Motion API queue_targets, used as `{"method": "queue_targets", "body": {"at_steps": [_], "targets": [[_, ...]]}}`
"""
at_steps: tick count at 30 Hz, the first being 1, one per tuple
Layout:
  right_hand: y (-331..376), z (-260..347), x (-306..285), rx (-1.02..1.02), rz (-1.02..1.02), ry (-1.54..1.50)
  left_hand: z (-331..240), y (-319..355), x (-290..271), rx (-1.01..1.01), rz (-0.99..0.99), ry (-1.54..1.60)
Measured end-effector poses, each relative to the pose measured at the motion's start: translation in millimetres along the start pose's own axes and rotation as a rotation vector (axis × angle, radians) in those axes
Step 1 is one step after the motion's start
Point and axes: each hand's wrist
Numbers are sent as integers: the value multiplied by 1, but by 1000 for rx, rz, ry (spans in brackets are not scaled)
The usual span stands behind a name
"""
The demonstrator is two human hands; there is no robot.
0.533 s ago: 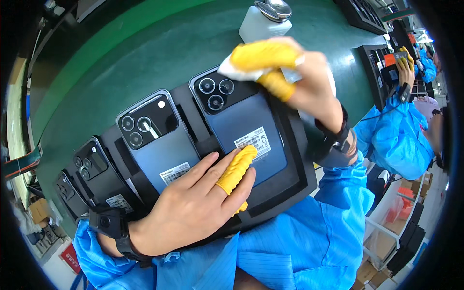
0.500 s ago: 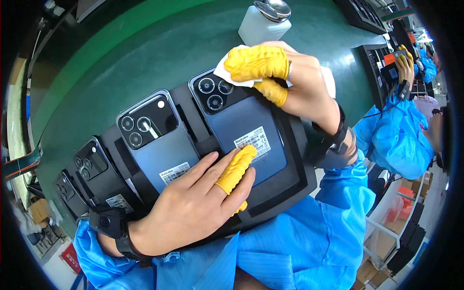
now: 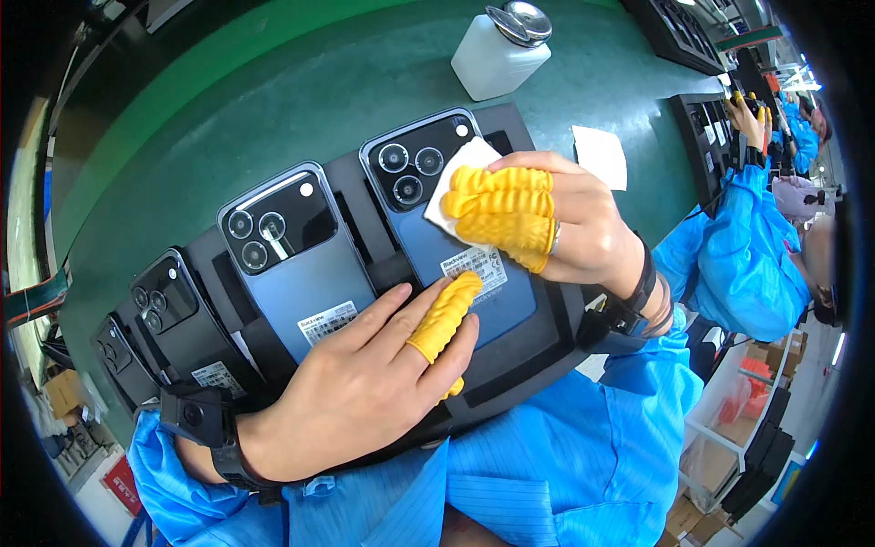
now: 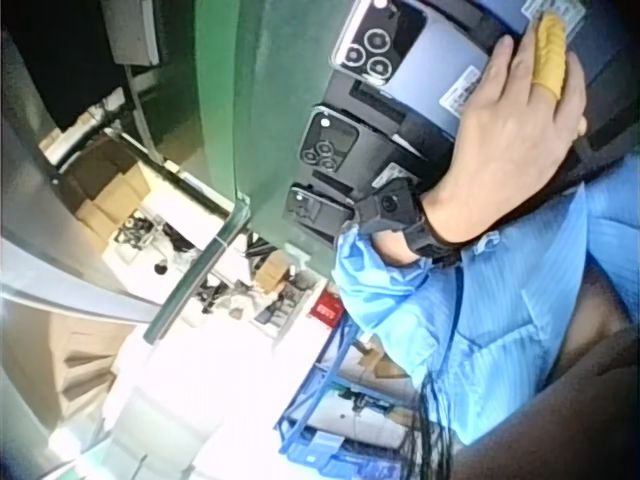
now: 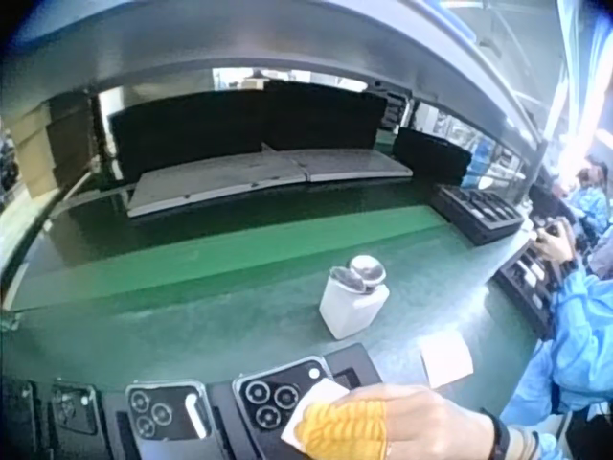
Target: Cleaning and inspecting the back and camera modules of multiple smartphones using a cloth and arranging them in a tray.
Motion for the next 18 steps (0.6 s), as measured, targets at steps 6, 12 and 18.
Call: {"method": "queue_targets", "body": {"at_steps": [6,12,18], "targets": [[-11,-7,1,-60,81,-83,0,-2,1,-3,-24,-23],[5,-22,-16,44,-48,-140,1,-1,1,-2,-27,-48],[9,-34,-26,129,-98,-236,0,1,3,-24,-36,-2]]}}
Point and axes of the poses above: each hand's wrist, its own y-axis away from the middle knuckle, its own x-axis out of the palm, z = x × y, and after that the axes turned 8 degrees about z, right-handed
